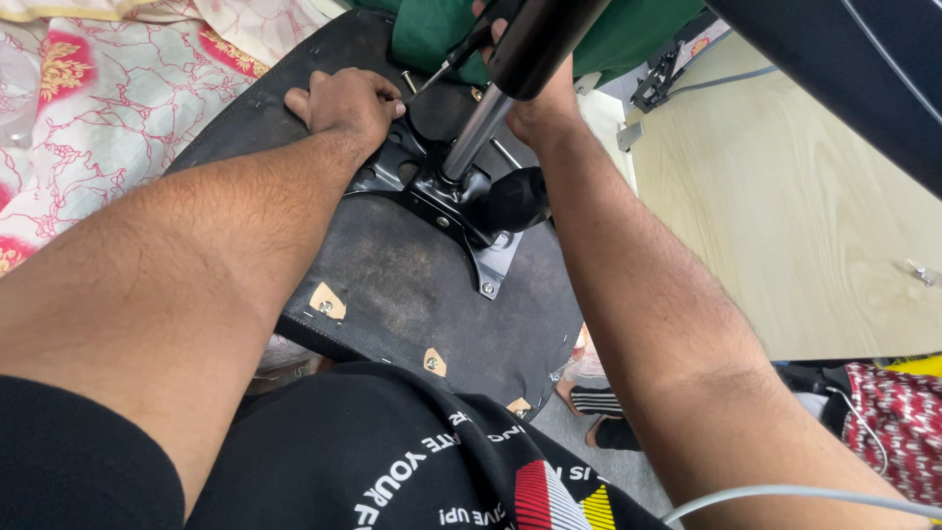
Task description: The person uses a screwdriver to tighten screws on the underside of an office chair base, securing the central column and mounting plate. They work methodically around the base, adjusting the screwdriver and repositioning their hands to reach different fasteners.
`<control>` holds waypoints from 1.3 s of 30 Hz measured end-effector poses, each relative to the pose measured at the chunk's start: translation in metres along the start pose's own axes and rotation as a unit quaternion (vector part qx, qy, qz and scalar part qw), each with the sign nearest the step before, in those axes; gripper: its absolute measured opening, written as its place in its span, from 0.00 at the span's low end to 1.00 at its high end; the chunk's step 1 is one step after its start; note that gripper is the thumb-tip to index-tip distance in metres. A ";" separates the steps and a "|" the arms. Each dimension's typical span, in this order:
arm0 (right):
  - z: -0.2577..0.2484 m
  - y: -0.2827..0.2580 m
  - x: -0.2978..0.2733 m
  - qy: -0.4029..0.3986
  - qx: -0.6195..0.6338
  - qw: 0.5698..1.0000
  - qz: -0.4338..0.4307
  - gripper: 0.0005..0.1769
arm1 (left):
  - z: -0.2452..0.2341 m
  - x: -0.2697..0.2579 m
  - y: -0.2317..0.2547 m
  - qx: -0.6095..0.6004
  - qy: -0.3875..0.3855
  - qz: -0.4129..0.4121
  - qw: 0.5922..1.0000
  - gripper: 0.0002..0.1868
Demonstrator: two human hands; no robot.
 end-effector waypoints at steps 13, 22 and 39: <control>0.003 -0.001 0.012 0.006 0.049 0.999 0.010 0.21 | 0.001 -0.001 0.001 0.011 0.012 0.014 1.000 0.13; 0.005 0.000 0.008 -0.050 0.068 0.996 0.001 0.23 | -0.001 -0.005 0.002 0.026 0.010 0.014 1.000 0.14; 0.001 0.013 0.038 -0.224 -0.068 0.966 -0.109 0.27 | 0.004 0.000 0.000 0.045 0.027 0.044 0.998 0.14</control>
Point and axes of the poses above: each hand's wrist, its own x-axis towards the middle knuckle, its own z-axis out of the palm, y = z × x, the point moved 4 cm from there along x, towards the middle knuckle, and after that the axes turned 2 degrees about -z, right-handed, at the moved point
